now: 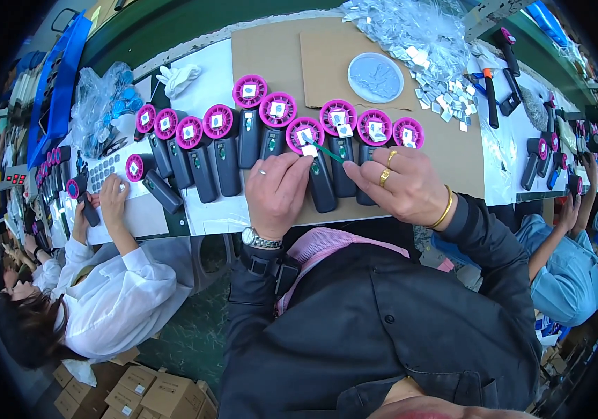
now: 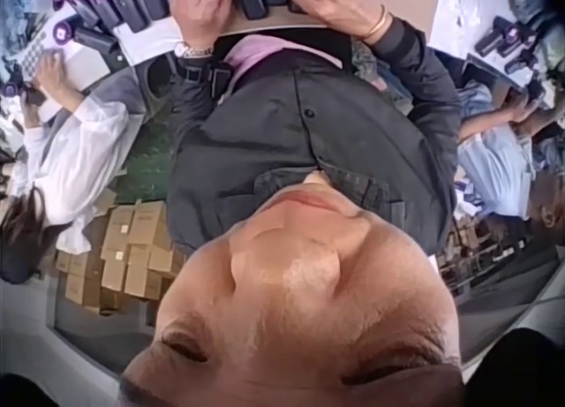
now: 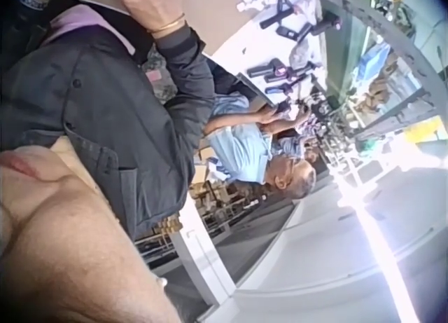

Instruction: The person applies a substance to the center of handheld fans using a thin stick, then places small square components onto the substance and presses them down with a padded tool.

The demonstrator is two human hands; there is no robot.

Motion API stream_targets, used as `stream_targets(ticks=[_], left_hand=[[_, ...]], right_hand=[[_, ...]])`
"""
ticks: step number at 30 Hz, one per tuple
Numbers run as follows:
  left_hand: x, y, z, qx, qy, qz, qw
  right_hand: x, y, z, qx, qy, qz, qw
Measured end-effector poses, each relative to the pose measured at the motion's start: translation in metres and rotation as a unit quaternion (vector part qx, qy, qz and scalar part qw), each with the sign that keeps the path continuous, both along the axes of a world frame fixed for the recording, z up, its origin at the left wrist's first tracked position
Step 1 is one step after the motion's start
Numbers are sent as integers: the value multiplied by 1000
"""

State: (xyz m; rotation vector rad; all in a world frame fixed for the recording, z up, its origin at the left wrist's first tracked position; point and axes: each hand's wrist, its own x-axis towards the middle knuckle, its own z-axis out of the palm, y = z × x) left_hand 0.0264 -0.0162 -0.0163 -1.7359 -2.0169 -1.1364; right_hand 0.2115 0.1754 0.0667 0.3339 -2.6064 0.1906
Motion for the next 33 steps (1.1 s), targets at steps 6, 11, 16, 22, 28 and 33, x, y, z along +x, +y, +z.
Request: stream_targets(ticks=[6,11,16,22,28,33], left_hand=[[-1,0,0,-2,6,1,1000],[-1,2,1,16,9,22,1000],[-1,3,2,39,5,46,998],[0,3,-5,54,-20,62,996],[-1,3,-8,59,-23,68,996],[2,2,-4,55,-25,63,996]], right_hand=[[8,6,-3,-56,65,-13,996],[13,7,-7,-65,58,-8,996],[13,8,-7,-61,27,3,998],[14,9,-12,-126,40,-1,991],[22,11,-9,-241,50,-48,968],[50,33,7,-311,38,-238,919]])
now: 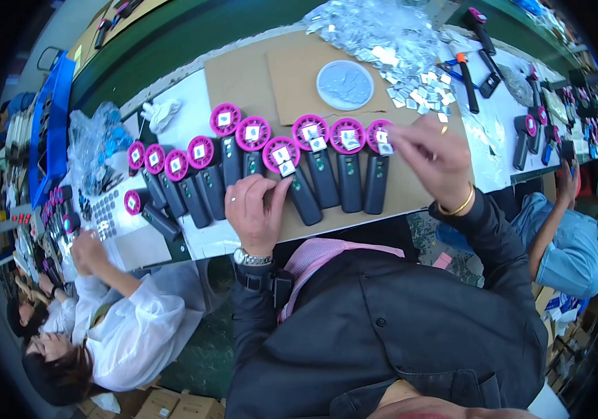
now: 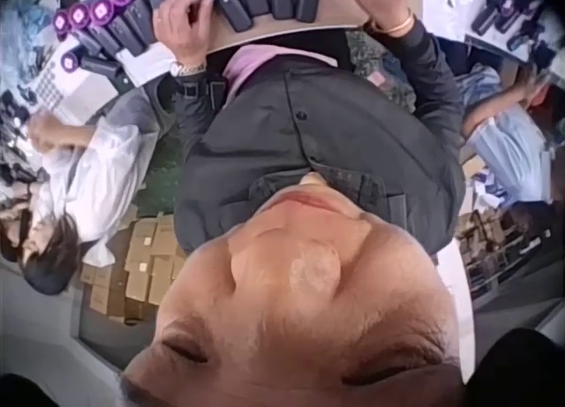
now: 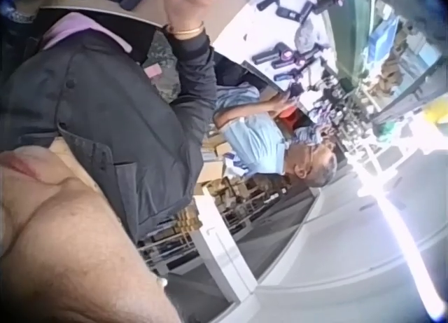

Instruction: The person applies a substance to the center of handheld fans using a thin stick, then places small square components onto the substance and presses them down with a padded tool.

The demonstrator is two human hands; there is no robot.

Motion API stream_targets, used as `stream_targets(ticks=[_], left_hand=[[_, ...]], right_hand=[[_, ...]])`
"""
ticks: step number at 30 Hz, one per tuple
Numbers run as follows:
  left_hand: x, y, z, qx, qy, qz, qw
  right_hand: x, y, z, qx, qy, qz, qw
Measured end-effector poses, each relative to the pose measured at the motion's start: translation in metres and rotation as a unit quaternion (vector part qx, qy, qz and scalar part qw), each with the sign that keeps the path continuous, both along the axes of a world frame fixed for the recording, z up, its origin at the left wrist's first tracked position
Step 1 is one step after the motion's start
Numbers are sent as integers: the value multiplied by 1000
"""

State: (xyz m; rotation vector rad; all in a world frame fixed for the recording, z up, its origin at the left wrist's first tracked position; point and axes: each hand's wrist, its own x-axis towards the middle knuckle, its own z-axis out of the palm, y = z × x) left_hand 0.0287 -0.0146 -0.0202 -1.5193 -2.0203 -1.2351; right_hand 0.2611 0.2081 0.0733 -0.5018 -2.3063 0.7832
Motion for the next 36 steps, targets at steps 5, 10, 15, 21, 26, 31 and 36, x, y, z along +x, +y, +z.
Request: stream_targets(ticks=[5,10,15,21,26,31,36], left_hand=[[6,-2,4,8,-3,-9,1000],[12,1,6,0,4,-12,1000],[16,5,8,-3,12,-26,1000],[21,13,12,-16,20,-47,999],[24,24,21,-33,49,-76,995],[38,43,39,-47,41,-100,993],[50,59,46,-82,21,-120,989]], right_hand=[[13,59,-19,151,-23,-34,988],[11,76,-45,284,-91,39,954],[14,80,-55,339,-168,53,924],[29,84,-45,294,-121,10,948],[72,117,-49,137,-51,-163,976],[93,118,-58,4,-179,-211,961],[85,111,-67,15,-287,-239,928]])
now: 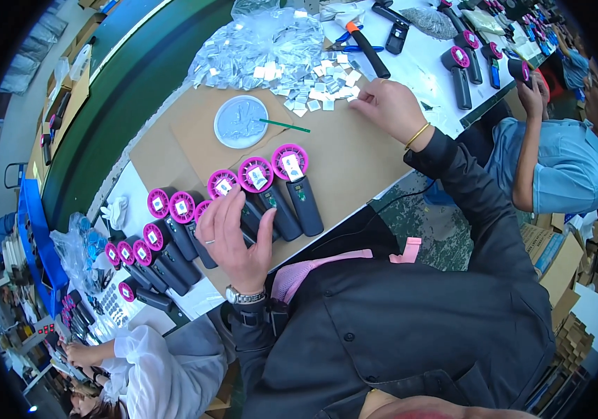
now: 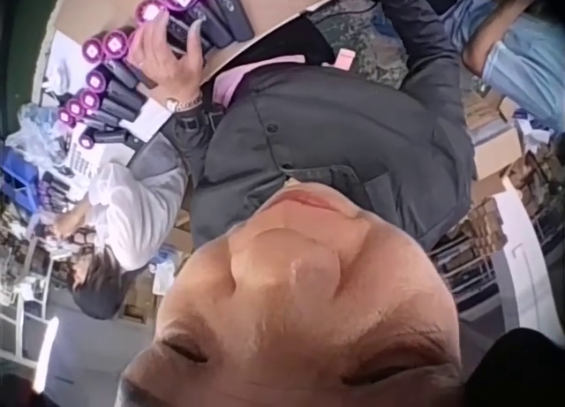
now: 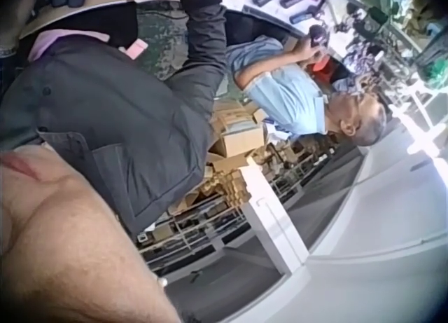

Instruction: The person applies a substance to the center of handheld fans using a thin stick, then places small square components onto the substance and presses them down with a padded tool.

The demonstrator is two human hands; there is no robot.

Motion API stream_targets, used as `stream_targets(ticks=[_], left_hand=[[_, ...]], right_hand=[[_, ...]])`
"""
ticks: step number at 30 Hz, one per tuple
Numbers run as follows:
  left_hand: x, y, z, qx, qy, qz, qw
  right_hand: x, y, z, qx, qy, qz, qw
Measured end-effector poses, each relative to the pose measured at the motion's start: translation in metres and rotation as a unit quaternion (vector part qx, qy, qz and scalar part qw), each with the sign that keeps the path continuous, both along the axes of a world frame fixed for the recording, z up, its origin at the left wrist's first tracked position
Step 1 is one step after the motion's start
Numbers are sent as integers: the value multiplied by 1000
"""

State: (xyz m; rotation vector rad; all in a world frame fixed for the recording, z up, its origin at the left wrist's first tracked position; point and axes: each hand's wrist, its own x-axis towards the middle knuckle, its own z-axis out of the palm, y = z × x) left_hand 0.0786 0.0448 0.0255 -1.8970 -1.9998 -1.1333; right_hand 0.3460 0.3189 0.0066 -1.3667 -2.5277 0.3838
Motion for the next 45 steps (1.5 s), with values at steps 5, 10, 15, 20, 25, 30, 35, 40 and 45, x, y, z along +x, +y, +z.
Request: stream_targets(ticks=[5,10,15,20,25,30,35,40,45], left_hand=[[15,11,8,-58,-1,10,998],[30,24,12,-122,-13,12,992],[36,45,8,-129,6,-11,992],[41,59,9,-144,36,-12,989],[44,60,5,-133,30,-4,991],[52,44,6,-152,4,-6,988],[54,35,-1,-146,-20,-10,989],[53,32,-8,-133,-36,-15,990],[52,32,-9,-137,-40,-14,990]], right_hand=[[-8,-1,-20,33,27,-46,998],[4,2,-18,-39,83,-56,994],[7,-19,3,-115,240,-16,964],[-9,-55,31,-257,333,75,904],[-22,-74,35,-269,328,127,897],[-33,-83,33,-224,286,180,914],[-48,-82,25,-220,277,218,910],[-57,-83,25,-192,235,242,922],[-61,-83,30,-209,212,246,923]])
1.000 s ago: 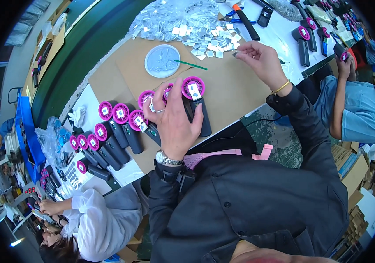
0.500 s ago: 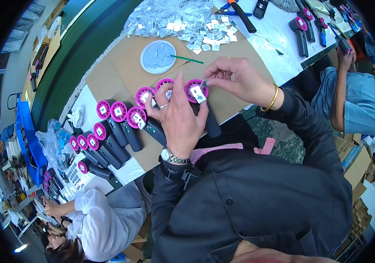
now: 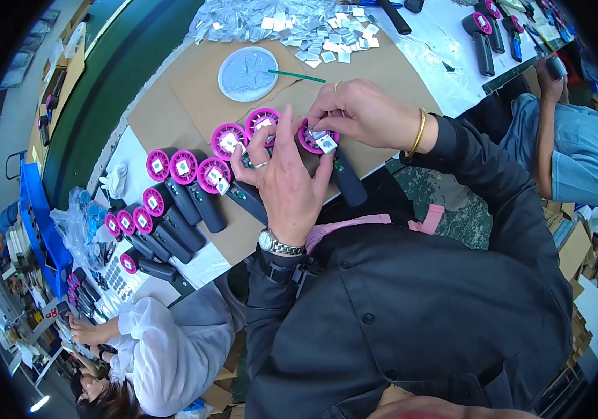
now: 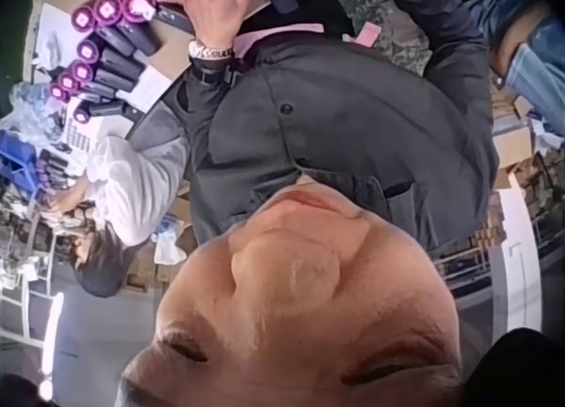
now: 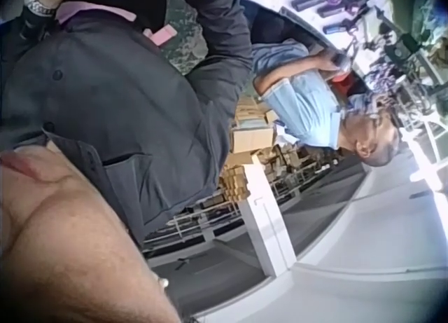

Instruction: The person applies a substance to the center of handheld fans using a thin stick, then places small square components onto the substance and presses them down with a padded tool.

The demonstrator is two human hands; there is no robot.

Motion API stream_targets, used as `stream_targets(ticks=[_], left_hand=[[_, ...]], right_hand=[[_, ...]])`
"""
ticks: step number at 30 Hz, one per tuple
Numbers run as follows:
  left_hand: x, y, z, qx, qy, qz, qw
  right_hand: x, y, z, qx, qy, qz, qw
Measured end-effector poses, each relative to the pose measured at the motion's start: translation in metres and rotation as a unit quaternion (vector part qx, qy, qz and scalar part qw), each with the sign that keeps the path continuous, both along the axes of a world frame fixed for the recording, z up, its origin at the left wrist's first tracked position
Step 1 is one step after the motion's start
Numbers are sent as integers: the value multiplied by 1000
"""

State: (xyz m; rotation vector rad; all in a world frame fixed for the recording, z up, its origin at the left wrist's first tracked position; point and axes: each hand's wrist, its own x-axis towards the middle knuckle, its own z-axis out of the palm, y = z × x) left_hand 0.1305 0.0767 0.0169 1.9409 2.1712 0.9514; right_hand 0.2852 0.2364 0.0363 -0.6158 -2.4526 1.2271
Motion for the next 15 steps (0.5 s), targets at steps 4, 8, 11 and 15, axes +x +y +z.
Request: stream_targets(ticks=[4,8,11,15], left_hand=[[0,0,-2,7,-3,-6,1000],[0,-1,-2,6,-12,-4,1000],[0,-1,-4,20,4,-8,1000],[-2,-1,-3,9,-2,-13,1000]], right_hand=[[0,2,1,0,-34,32,999],[-2,-1,-3,48,-24,35,998],[-1,-5,-7,112,-23,14,993],[-7,-12,-2,104,-41,-24,993]])
